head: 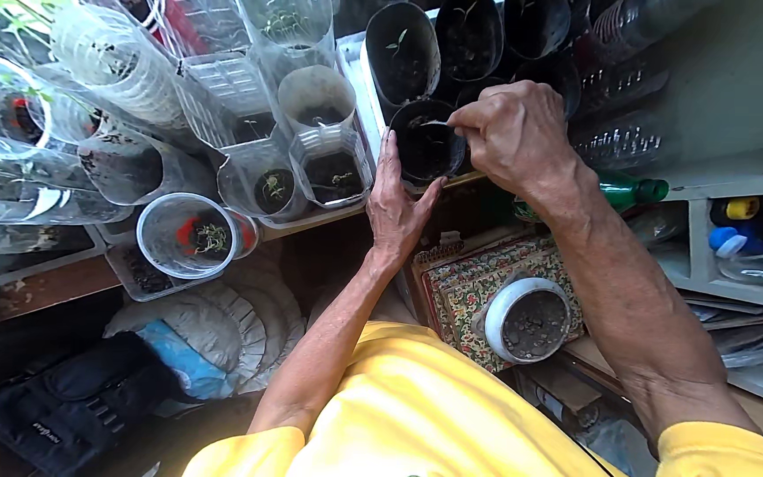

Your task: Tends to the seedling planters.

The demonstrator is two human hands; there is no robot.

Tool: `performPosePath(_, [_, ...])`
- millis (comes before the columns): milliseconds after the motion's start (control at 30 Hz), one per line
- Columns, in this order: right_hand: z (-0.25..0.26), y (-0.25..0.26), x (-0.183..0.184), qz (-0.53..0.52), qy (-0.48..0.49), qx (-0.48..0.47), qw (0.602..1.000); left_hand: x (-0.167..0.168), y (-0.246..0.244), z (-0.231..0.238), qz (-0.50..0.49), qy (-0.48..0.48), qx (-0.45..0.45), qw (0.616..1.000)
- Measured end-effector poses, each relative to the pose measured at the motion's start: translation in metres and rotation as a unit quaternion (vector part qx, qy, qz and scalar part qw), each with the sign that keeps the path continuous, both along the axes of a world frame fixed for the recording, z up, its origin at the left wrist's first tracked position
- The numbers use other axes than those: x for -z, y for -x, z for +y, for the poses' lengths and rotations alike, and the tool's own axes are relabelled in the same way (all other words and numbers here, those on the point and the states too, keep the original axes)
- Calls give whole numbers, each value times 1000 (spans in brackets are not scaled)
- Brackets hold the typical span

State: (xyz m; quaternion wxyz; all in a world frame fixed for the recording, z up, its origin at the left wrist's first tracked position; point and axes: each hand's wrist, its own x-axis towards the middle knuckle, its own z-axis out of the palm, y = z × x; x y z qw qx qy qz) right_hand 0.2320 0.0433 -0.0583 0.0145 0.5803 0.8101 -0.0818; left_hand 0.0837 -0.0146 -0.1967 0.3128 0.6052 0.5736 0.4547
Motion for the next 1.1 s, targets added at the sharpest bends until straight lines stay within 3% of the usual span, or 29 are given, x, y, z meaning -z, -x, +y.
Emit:
performPosePath(300, [12,9,-14,-48,42,-47,997,0,-1,0,-32,4,-6,999])
performPosePath(533, [37,37,-23,-129,144,14,981,2,-2,1,-20,4,-18,1000])
performPosePath(733, [13,24,-9,-109,112,10,988,-2,-2,1,60,25,0,998])
performPosePath(867, [23,20,-17,-137,117,-28,983,0,-5,7,85,25,-20,996])
performPosePath(967, [33,24,-32,-149,119,-15,982,2,-7,9,87,22,-32,995])
performPosePath(1100, [32,26,-20,-127,148,31,980,6,-10,9,79,16,-45,996])
